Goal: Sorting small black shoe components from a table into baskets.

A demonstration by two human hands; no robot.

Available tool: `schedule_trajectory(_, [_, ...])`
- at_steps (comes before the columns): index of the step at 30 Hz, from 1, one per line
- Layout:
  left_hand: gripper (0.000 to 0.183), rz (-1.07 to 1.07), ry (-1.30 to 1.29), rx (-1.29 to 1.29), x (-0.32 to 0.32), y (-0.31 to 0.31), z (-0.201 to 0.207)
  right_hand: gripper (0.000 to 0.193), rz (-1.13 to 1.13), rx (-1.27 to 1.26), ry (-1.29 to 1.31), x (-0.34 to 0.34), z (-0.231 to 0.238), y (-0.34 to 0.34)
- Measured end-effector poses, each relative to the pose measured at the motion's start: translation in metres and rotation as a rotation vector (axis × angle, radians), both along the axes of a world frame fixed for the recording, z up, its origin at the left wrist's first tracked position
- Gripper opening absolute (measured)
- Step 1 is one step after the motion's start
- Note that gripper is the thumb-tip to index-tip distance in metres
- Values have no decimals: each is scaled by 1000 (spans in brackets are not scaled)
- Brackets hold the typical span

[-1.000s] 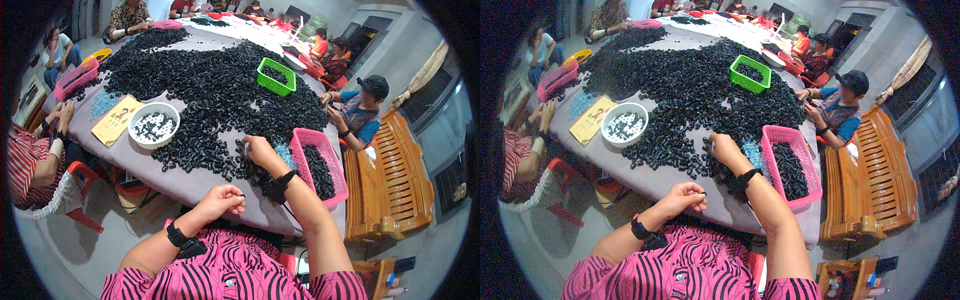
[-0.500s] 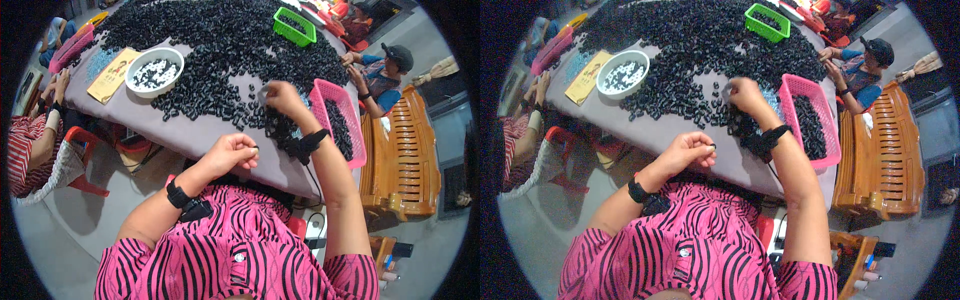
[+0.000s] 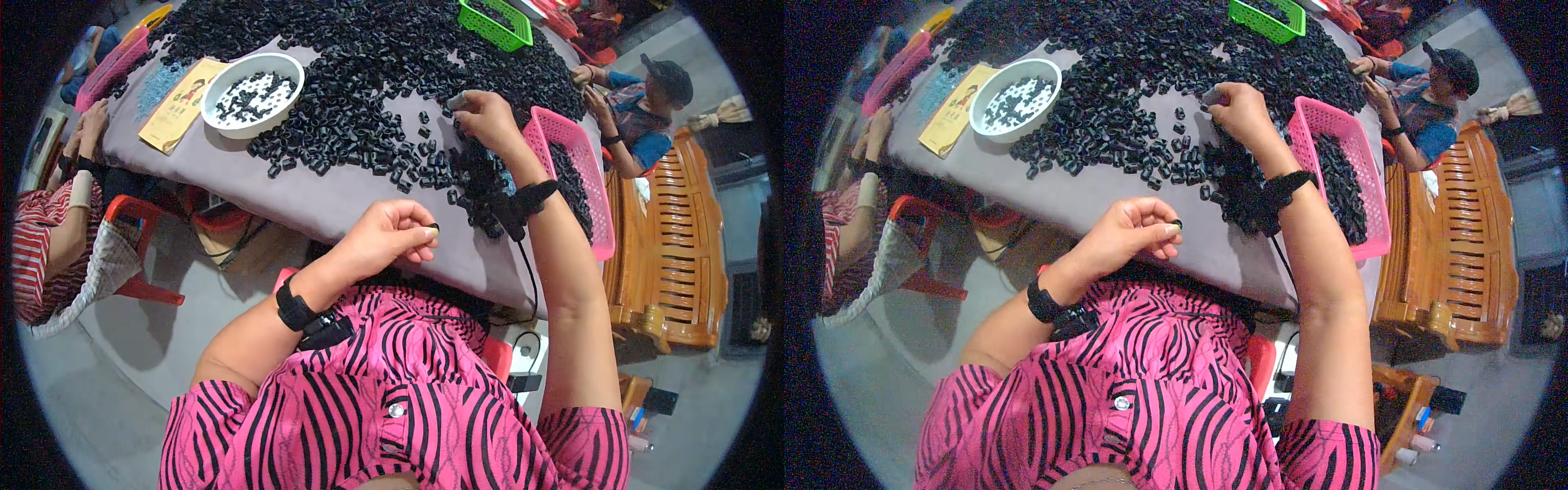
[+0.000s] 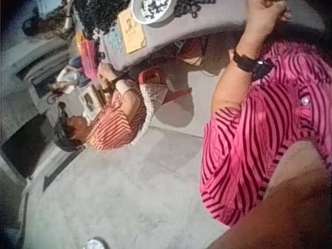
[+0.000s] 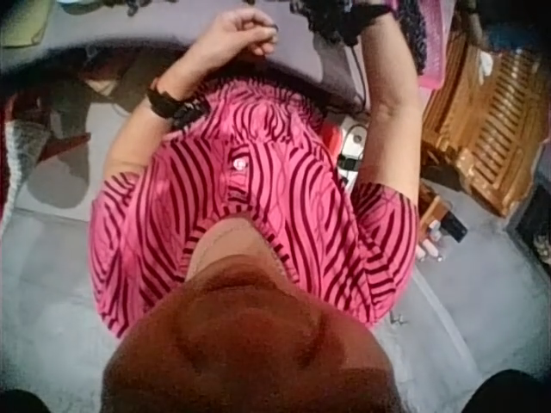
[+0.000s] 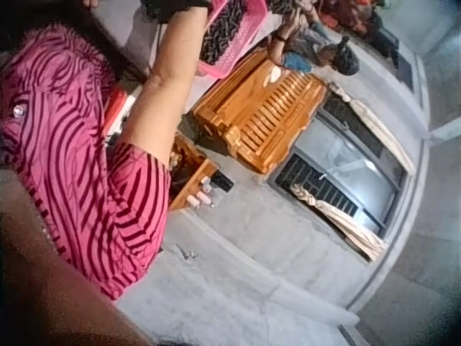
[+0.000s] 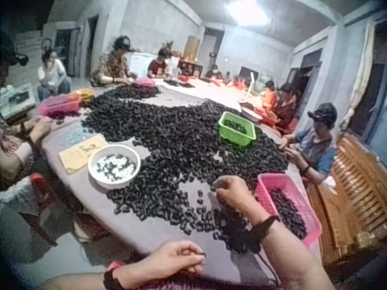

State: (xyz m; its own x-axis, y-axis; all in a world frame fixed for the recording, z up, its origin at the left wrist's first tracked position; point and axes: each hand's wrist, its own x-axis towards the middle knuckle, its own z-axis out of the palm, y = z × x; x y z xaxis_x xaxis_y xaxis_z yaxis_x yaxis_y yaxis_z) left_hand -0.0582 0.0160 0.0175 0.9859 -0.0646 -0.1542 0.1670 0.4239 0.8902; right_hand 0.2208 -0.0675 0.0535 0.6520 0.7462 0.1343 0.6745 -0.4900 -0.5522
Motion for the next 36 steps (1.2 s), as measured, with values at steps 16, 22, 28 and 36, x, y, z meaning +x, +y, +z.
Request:
schedule_trajectory(16, [14,-34,-6,-37,-1,1,1,25,131,-87,-412,5,-7,52])
schedule_trajectory(22, [15,-45,-25,-65,2,3,-3,25,117,-226,-307,-5,-8,45])
schedule_trajectory(28, [15,-58,-41,-36,2,4,-3,17,103,-151,191,-30,16,25])
schedule_trajectory(36, [17,-33,-69,-62,6,-3,-12,18,105,169,840,-60,42,46])
